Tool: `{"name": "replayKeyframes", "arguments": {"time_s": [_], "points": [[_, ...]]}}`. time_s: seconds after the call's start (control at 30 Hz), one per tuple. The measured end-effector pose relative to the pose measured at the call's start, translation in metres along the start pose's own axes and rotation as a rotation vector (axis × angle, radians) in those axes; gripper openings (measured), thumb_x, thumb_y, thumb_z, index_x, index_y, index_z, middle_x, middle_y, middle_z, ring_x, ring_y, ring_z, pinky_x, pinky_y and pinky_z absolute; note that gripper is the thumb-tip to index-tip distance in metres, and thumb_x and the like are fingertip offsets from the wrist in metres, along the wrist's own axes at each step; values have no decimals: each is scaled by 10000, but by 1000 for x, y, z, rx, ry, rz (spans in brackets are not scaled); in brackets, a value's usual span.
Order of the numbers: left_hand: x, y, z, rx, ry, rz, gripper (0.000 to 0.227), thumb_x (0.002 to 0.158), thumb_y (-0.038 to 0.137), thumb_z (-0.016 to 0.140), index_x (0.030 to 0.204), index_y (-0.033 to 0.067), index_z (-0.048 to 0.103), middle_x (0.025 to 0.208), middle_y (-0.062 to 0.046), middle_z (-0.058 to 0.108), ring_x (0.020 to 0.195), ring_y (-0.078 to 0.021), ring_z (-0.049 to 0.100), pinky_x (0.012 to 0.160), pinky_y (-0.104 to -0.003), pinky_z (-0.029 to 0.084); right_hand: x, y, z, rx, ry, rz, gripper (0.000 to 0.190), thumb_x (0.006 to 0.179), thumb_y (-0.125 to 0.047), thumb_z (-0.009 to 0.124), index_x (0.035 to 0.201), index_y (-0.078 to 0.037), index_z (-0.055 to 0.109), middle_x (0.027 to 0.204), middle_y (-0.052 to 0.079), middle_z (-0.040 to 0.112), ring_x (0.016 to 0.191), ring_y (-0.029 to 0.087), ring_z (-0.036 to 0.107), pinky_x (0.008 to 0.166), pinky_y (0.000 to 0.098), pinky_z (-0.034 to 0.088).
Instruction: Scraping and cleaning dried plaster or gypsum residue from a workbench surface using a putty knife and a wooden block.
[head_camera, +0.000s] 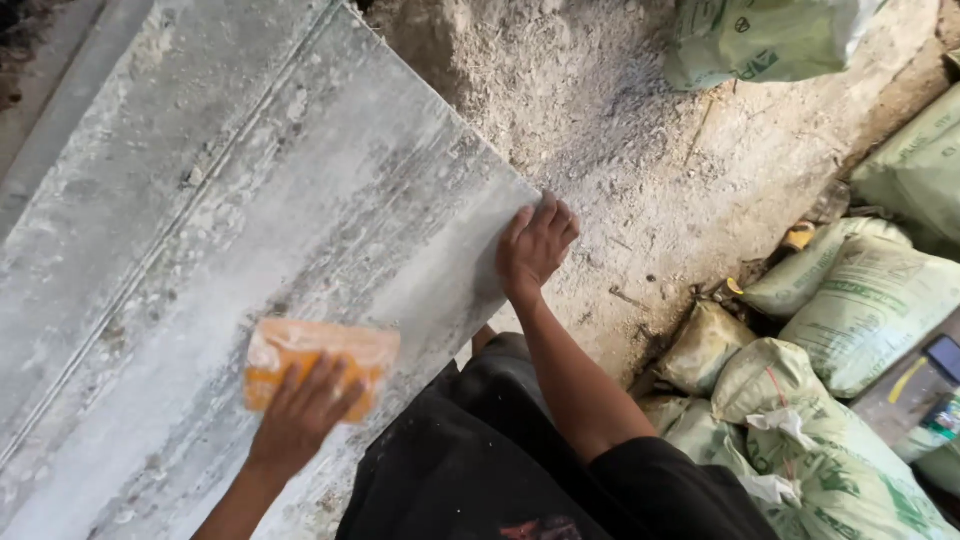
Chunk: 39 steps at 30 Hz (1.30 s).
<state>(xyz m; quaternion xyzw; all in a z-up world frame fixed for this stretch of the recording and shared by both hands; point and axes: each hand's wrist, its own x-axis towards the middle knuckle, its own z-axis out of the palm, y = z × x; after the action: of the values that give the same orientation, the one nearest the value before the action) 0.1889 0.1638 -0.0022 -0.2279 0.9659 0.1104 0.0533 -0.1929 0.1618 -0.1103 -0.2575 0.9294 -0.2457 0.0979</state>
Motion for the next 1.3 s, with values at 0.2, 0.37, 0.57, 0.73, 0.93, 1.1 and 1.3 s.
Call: {"name": "replayKeyframes", "arguments": {"time_s": [0.2, 0.37, 0.57, 0.73, 0.93, 1.1, 1.3], "points": [[117, -48, 31, 193, 258, 320, 364, 966, 267, 600, 1329, 254, 617, 1307, -71, 660, 1213, -272, 620, 1083, -495, 450, 1, 11, 8, 103, 60, -28, 476, 1018, -296, 415, 1418, -68, 533, 1388, 182, 532, 1342, 398, 391, 1176, 497, 300], [350, -49, 33, 197, 505, 379, 148, 1024, 243, 635, 1156, 202, 686, 1059, -8, 674, 1027, -206, 666, 918, -407, 511, 6, 31, 18, 156, 115, -33, 528, 1056, -312, 361, 1515, -65, 442, 1432, 197, 507, 1380, 396, 377, 1233, 494, 248], [411, 58, -35, 159, 399, 326, 286, 970, 137, 590, 1231, 217, 675, 1125, -27, 686, 1036, -256, 644, 949, -504, 494, -4, 107, -20, 416, 39, -265, 642, 1106, -316, 462, 1604, 22, 238, 1604, 270, 310, 1488, 407, 280, 1251, 492, 211], [267, 115, -29, 12, 293, 242, 503, 939, 134, 553, 1440, 175, 586, 1440, -62, 574, 1393, -293, 490, 1188, -715, 235, -87, 201, -79, 697, -187, 175, 536, 1044, -249, 527, 1521, -50, 384, 1440, 191, 569, 1315, 279, 573, 1057, 427, 506], [187, 89, 56, 209, 181, 86, 520, 897, 163, 556, 1403, 274, 604, 1390, -79, 625, 1302, -319, 564, 1045, -724, 334, -151, 242, -99, 1005, -22, 631, 530, 1029, -268, 505, 1488, -16, 424, 1341, 170, 666, 1182, 250, 661, 957, 379, 545], [338, 45, 33, 245, 158, 179, 402, 1017, 125, 556, 1405, 207, 620, 1357, -103, 649, 1262, -316, 611, 1059, -641, 432, -144, 192, -92, 1068, -94, 503, 479, 1032, -244, 533, 1436, 4, 470, 1248, 161, 716, 1130, 222, 696, 953, 338, 561], [403, 106, -15, -20, 152, 202, 468, 1011, -26, 484, 1439, 146, 564, 1382, -114, 648, 1206, -296, 649, 1143, -683, 344, -112, 154, -119, 925, -358, 369, 367, 1033, -242, 599, 1271, 36, 627, 1022, 142, 792, 910, 192, 718, 798, 313, 554]]}}
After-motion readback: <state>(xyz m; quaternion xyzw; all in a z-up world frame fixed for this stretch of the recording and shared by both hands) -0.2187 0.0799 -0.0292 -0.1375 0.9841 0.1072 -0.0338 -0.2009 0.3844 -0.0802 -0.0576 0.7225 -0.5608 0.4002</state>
